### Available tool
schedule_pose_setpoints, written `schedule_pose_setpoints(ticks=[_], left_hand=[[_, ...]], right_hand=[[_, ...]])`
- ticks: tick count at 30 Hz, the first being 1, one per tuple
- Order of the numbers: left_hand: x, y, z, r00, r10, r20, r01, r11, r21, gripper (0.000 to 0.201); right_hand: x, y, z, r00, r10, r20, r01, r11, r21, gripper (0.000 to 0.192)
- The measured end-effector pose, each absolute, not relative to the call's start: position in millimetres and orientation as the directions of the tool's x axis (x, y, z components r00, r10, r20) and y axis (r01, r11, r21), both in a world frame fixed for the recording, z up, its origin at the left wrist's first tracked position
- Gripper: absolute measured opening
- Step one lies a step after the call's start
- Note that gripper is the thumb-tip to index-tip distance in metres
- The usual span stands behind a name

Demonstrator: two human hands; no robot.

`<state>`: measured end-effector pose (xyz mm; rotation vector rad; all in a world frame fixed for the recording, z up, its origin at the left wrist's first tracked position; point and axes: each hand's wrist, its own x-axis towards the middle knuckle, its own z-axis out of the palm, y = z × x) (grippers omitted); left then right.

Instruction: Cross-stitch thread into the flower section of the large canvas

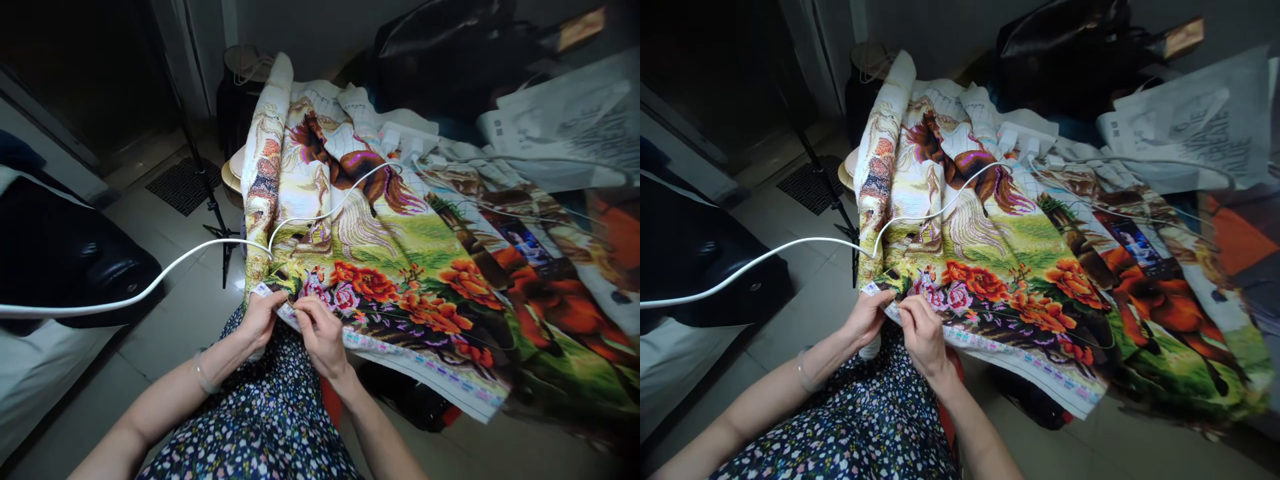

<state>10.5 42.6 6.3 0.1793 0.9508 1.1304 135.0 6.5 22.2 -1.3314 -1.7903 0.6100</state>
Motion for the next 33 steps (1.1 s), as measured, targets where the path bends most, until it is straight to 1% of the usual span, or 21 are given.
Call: schedule_pose_setpoints(ticks=[2,3,6,9,13,24,26,29,31,33], left_hand=[[10.2,42.1,6.4,0.111,0.823,-0.557,-0.683,0.471,0.559,0.027],[10.3,41.8,6.4,0.116,0.822,-0.557,-0.680,0.474,0.559,0.029],[10.7,40.8,6.2,0.123,0.830,-0.544,-0.676,0.472,0.566,0.037],[10.9,40.5,5.7,0.126,0.842,-0.525,-0.683,0.458,0.569,0.044],[11.0,40.5,5.2,0.112,0.843,-0.526,-0.682,0.451,0.576,0.047],[11.0,39.6,1.5,0.103,0.846,-0.522,-0.676,0.445,0.588,0.041],[11.6,39.1,1.2,0.096,0.842,-0.531,-0.669,0.449,0.592,0.042],[12.4,38.4,1.1,0.095,0.839,-0.536,-0.668,0.453,0.591,0.043],[12.6,38.2,0.9,0.093,0.838,-0.538,-0.673,0.451,0.586,0.039],[12.5,38.1,0.5,0.093,0.835,-0.543,-0.680,0.452,0.578,0.032]], right_hand=[[138.6,8.0,25.3,-0.010,0.963,0.271,0.569,0.228,-0.790,0.015],[140.0,9.0,26.0,0.019,0.971,0.239,0.582,0.183,-0.792,0.015],[142.3,11.9,26.0,0.026,0.989,0.147,0.612,0.101,-0.785,0.018],[142.1,14.2,26.5,-0.019,0.993,0.120,0.624,0.105,-0.774,0.022],[140.2,15.9,29.6,-0.050,0.991,0.123,0.637,0.126,-0.760,0.025],[138.3,20.6,31.7,-0.065,0.991,0.119,0.685,0.131,-0.717,0.026],[137.7,21.3,31.4,-0.072,0.991,0.113,0.711,0.130,-0.691,0.026],[135.6,21.8,30.5,-0.072,0.989,0.132,0.770,0.139,-0.622,0.026],[133.9,21.8,29.7,-0.069,0.987,0.142,0.794,0.141,-0.592,0.025],[132.6,21.8,29.0,-0.061,0.988,0.144,0.798,0.135,-0.588,0.025]])
